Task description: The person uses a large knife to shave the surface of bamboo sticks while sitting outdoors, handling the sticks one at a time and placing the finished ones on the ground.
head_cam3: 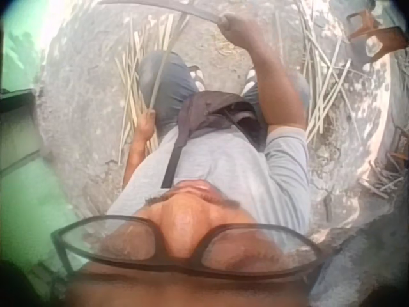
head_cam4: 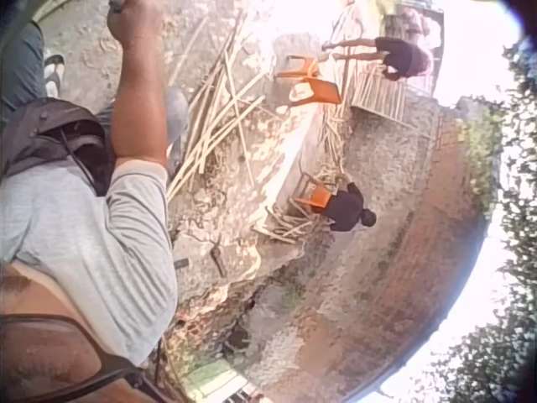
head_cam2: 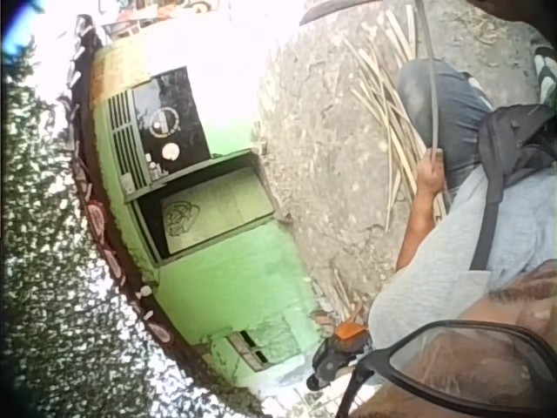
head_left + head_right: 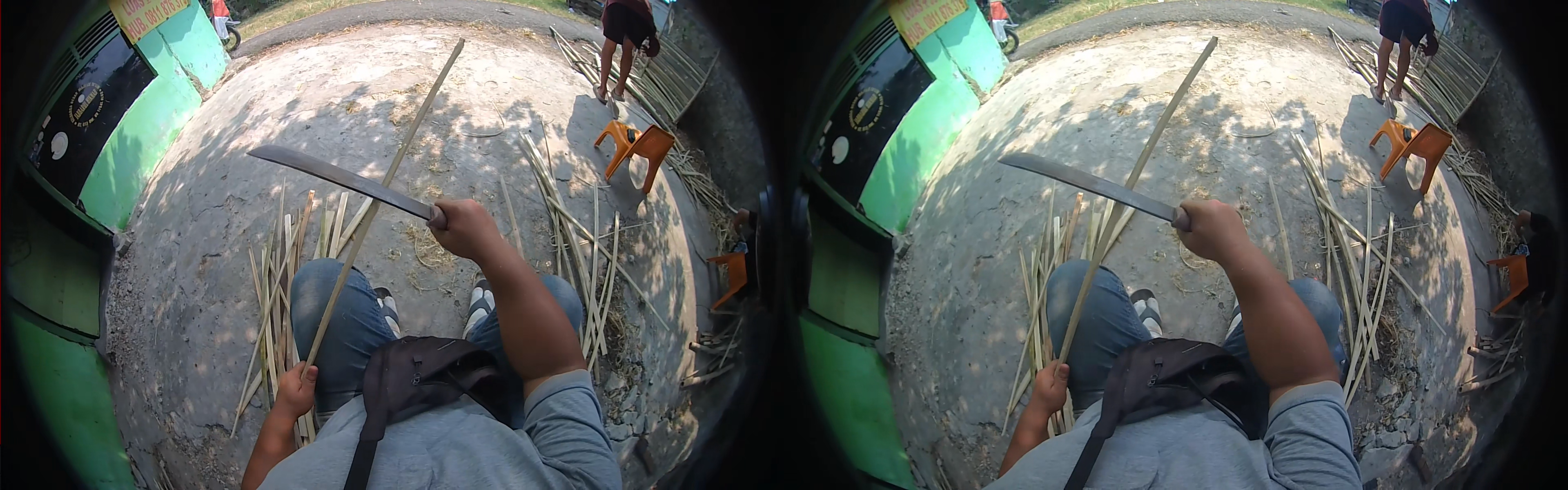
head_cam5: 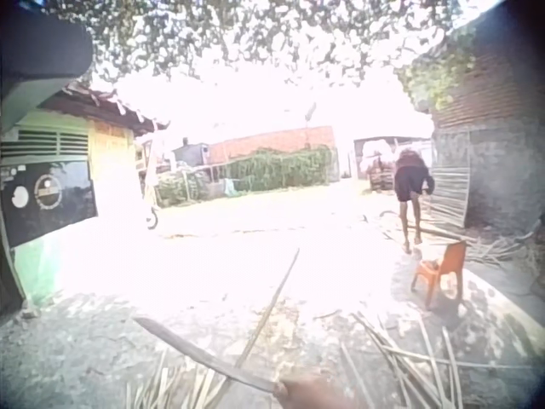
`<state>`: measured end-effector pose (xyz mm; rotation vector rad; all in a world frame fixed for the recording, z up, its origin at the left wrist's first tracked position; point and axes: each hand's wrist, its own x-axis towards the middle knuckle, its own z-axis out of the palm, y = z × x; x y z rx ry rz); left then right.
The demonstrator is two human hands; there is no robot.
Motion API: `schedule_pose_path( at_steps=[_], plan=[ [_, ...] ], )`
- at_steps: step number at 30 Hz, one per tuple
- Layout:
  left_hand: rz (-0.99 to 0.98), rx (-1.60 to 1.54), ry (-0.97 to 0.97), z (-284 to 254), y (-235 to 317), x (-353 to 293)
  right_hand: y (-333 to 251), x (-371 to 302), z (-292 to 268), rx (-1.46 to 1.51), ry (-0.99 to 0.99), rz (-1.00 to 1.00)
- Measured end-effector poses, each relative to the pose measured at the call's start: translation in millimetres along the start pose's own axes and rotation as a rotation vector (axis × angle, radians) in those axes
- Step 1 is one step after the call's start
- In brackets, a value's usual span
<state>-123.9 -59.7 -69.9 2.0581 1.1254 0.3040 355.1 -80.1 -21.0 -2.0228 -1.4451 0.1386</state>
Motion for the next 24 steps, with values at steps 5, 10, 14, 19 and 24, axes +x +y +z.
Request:
schedule_pose_path(
  at_steps=[5,10,14,19,24],
  plan=[
    [0.028,0.048,0.016,0.7,-8.6,-0.3,-23.4,-8.1,4.1,-0.331,-0.183,-0.325],
    [0.013,0.038,0.04,3.4,-15.9,-2.8,-7.6,5.3,-4.6,-0.289,-0.076,-0.237],
    [-0.011,0.026,-0.01,-2.1,-4.0,1.8,37.4,10.9,-3.3,0.057,0.069,0.161],
    [-0.039,0.009,-0.019,-3.2,-6.2,0.3,22.5,5.1,-3.7,0.058,0.059,0.181],
    [0.012,0.044,0.038,1.1,-3.7,-0.9,-4.3,-1.9,2.9,-0.128,-0.023,-0.111]
  ],
)
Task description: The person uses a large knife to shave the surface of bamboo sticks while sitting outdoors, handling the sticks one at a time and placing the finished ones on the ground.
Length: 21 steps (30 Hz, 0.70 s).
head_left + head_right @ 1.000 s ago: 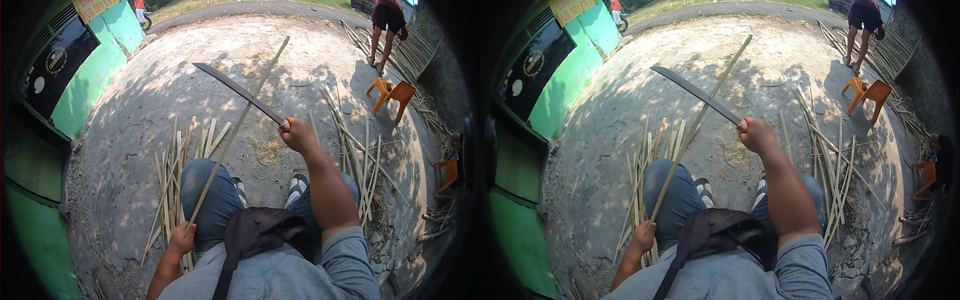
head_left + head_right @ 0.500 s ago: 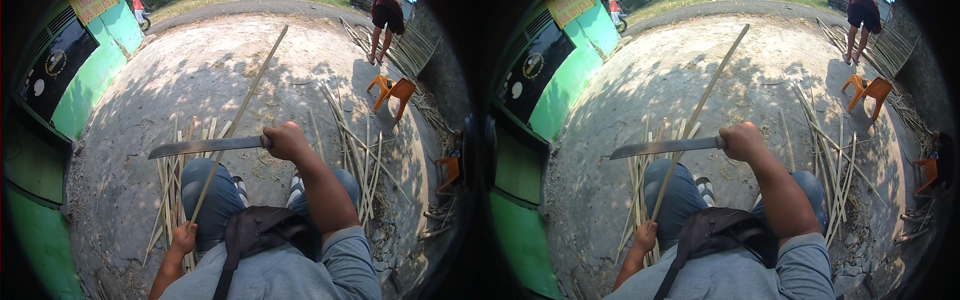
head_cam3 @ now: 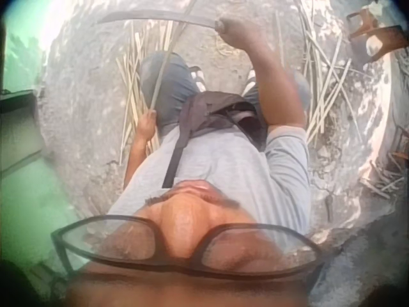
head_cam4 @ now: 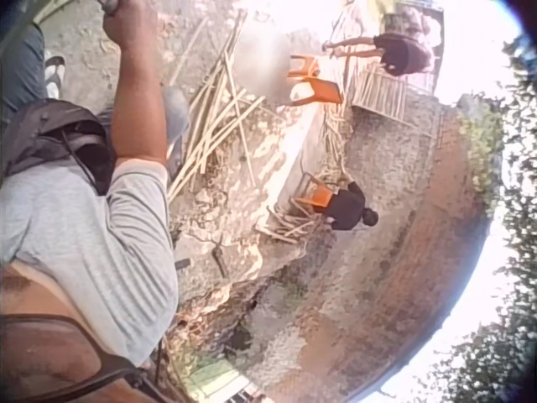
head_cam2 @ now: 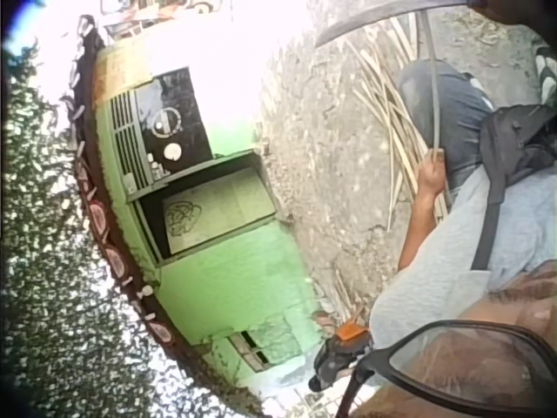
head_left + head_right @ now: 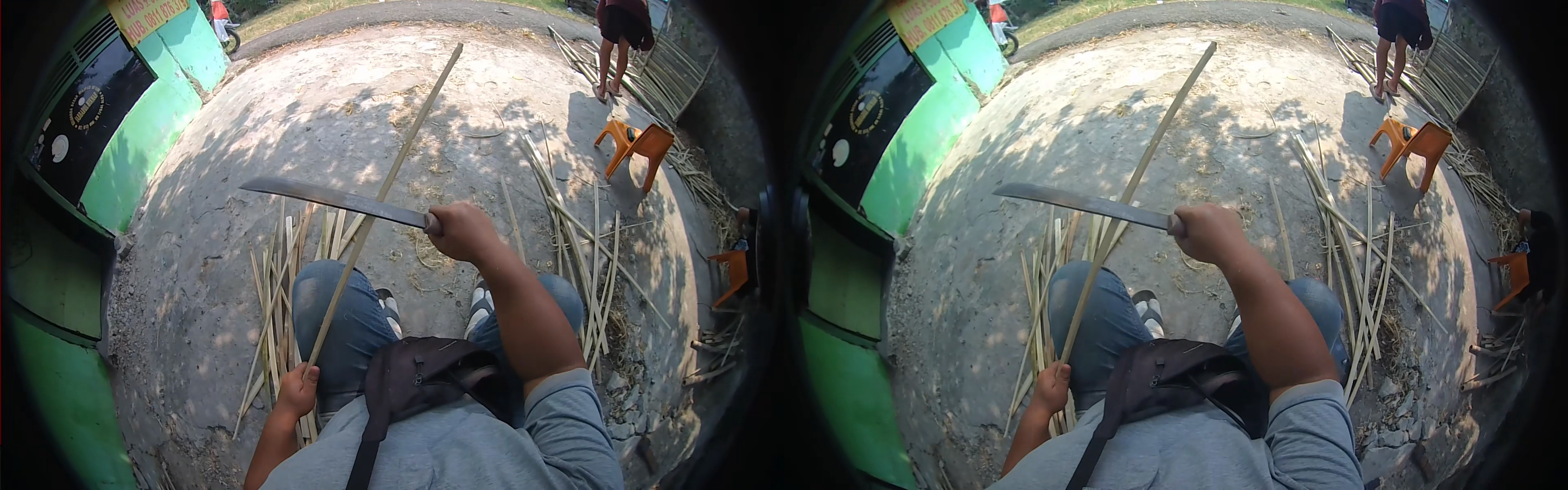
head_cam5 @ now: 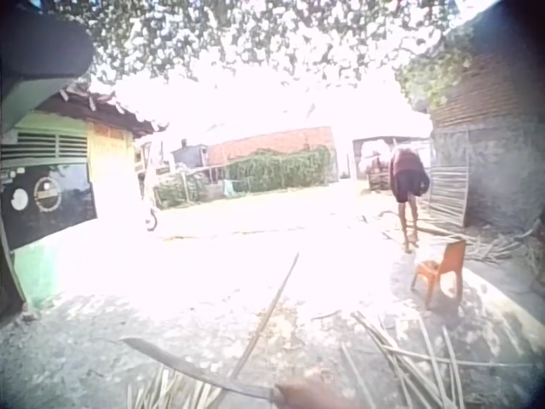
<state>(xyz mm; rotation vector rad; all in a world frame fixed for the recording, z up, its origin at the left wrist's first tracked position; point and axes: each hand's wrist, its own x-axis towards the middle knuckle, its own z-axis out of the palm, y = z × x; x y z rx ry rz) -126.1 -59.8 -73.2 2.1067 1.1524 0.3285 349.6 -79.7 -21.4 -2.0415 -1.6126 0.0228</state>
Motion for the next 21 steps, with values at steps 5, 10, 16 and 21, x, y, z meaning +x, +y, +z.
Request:
schedule_pose_path(
  at_steps=[5,10,16,21],
  plan=[
    [-0.003,0.002,-0.035,-3.6,4.6,1.5,-4.6,1.2,3.2,-0.147,-0.106,-0.2],
    [0.001,-0.013,-0.003,0.3,1.9,0.3,19.7,7.9,-0.9,0.014,0.051,0.149],
    [-0.007,-0.031,-0.034,-1.5,1.4,0.8,36.2,0.9,-6.4,0.21,0.016,0.356],
    [0.013,-0.032,0.002,3.8,-2.5,-0.6,8.2,-1.7,-12.1,0.176,0.014,0.194]
  ],
)
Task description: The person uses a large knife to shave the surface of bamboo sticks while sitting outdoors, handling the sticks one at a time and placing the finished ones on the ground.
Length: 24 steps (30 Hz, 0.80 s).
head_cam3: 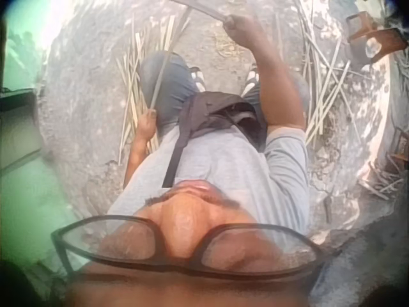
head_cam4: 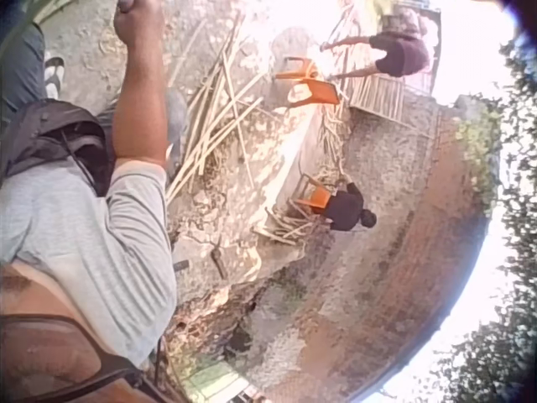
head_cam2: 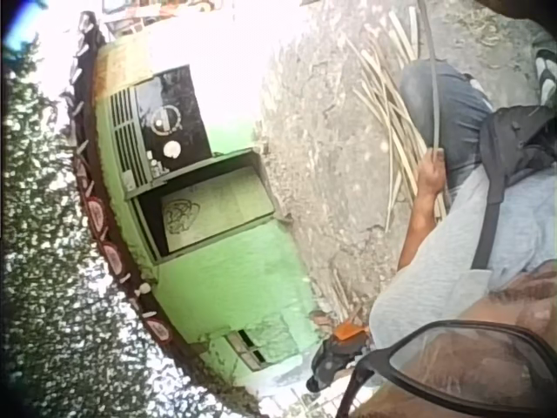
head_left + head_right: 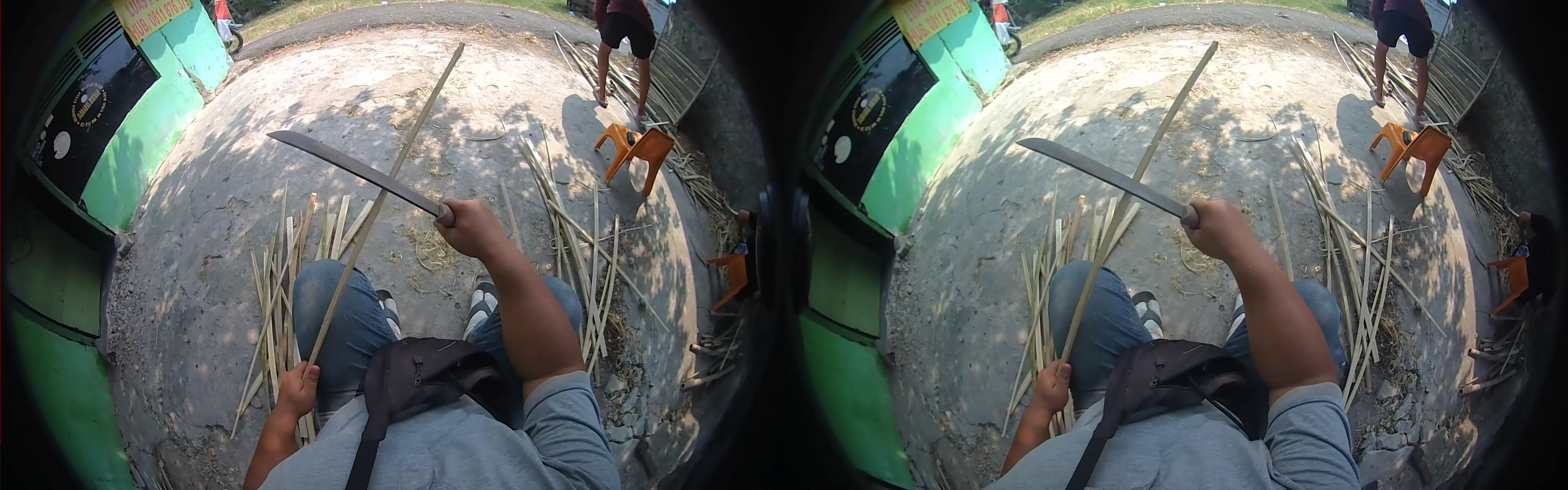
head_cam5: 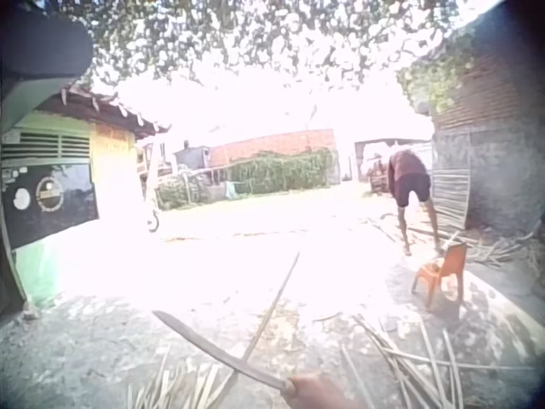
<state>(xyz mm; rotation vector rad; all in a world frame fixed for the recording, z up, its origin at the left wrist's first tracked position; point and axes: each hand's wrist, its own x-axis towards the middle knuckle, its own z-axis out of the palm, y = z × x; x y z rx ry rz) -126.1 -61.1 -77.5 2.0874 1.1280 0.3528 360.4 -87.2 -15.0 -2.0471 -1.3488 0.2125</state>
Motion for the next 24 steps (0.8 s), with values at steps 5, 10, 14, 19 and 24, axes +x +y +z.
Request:
schedule_pose_path(
  at_steps=[5,10,14,19,24],
  plan=[
    [0.014,-0.005,-0.007,-0.6,-2.9,1.7,-9.6,-1.2,1.1,-0.258,-0.093,-0.32],
    [0.009,-0.016,-0.005,-1.5,-1.8,-0.7,16.0,9.5,0.2,-0.226,0.051,-0.232],
    [0.007,-0.01,-0.025,-3.0,-2.6,2.7,39.7,14.3,-7.0,0.017,0.065,0.145],
    [-0.045,-0.089,-0.052,-5.5,2.2,1.2,28.1,6.6,5.1,0.033,0.099,0.073],
    [-0.037,-0.086,-0.028,-1.6,-6.3,-1.1,-10.8,-1.1,9.5,-0.141,0.036,-0.203]
  ],
)
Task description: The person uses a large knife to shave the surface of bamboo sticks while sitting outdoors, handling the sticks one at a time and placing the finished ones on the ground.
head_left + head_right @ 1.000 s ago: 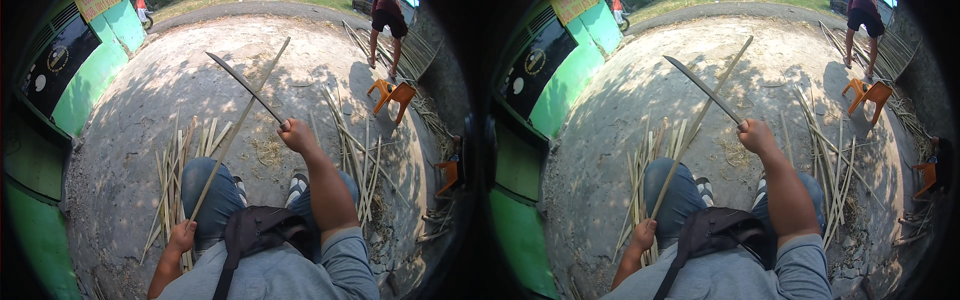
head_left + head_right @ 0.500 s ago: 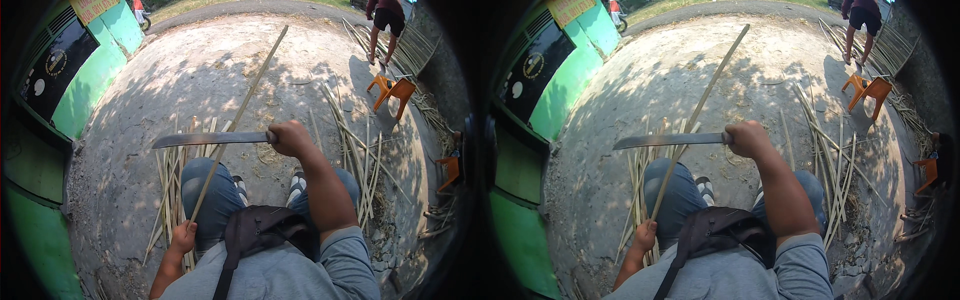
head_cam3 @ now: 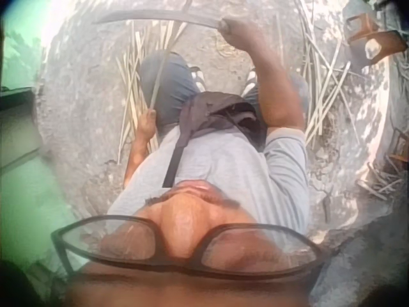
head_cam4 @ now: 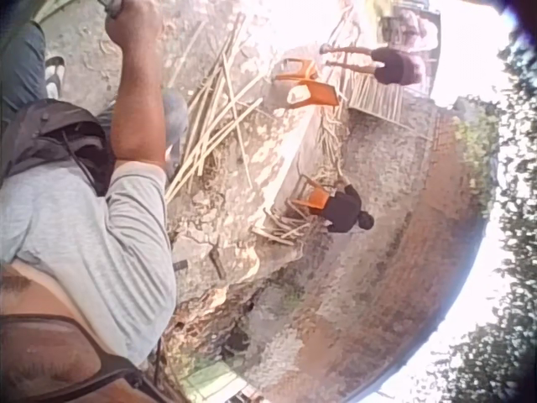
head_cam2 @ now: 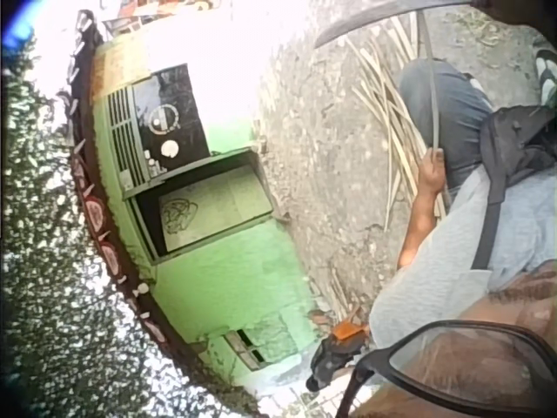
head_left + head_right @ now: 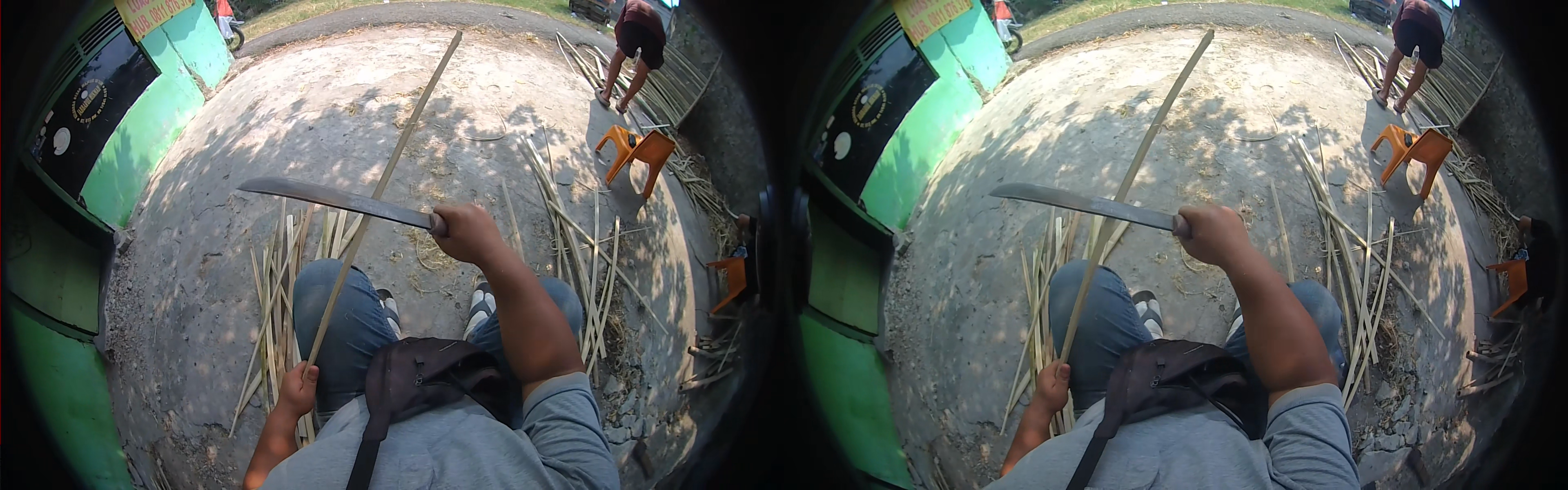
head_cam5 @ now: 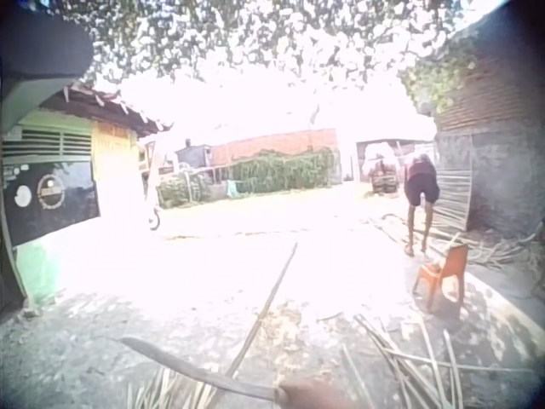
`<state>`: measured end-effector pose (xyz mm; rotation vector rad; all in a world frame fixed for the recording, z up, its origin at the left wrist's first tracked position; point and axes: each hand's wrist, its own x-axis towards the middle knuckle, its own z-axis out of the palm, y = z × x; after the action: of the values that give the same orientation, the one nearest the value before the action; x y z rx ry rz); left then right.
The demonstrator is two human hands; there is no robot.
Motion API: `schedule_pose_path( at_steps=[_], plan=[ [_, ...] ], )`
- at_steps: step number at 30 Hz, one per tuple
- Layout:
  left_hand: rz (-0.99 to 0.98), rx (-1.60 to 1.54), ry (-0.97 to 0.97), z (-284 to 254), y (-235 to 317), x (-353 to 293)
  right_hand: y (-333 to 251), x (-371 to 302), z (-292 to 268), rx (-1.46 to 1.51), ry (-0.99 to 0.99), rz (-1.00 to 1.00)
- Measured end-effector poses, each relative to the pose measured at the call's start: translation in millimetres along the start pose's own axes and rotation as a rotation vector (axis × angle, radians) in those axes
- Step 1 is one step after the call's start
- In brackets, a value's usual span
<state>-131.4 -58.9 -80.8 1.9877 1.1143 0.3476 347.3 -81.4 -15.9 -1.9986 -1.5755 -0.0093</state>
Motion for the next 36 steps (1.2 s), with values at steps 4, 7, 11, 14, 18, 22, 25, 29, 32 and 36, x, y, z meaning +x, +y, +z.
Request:
schedule_pose_path(
  at_steps=[4,7,11,14,18,22,25,29,32,36],
  plan=[
    [-0.006,-0.019,-0.015,-1.5,2.7,1.6,-6.1,-0.2,-2.8,-0.179,-0.115,-0.128],
    [-0.022,-0.038,-0.02,-0.8,1.4,0.1,9.8,2.7,1.6,-0.141,-0.055,-0.09],
    [-0.018,-0.043,-0.017,-0.9,5.7,0.4,28.4,4.3,-0.8,0.065,0.005,0.24],
    [-0.01,-0.023,-0.026,-1.0,-0.4,2.6,45.1,3.5,4.8,0.114,0.01,0.273],
    [-0.028,0.004,-0.004,1.2,-6.4,-1.4,24.6,-1.1,6.7,0.204,0.022,0.194],
    [-0.009,0.035,0.008,2.5,-8.4,0.6,-1.9,-5.4,5.0,-0.024,-0.047,-0.056],
    [-0.013,0.028,-0.007,0.2,-3.8,1.9,-13.8,-4.5,5.8,-0.206,-0.058,-0.179],
    [-0.003,0.012,-0.004,1.8,-2.2,1.3,-4.8,0.7,3.1,-0.186,-0.039,-0.116],
    [-0.035,-0.013,-0.027,-0.7,1.8,0.1,7.9,1.8,4.6,-0.061,0.032,0.127],
    [-0.031,-0.017,-0.033,-2.9,4.7,2.1,20.9,-0.3,5.0,0.045,0.052,0.282]
  ],
)
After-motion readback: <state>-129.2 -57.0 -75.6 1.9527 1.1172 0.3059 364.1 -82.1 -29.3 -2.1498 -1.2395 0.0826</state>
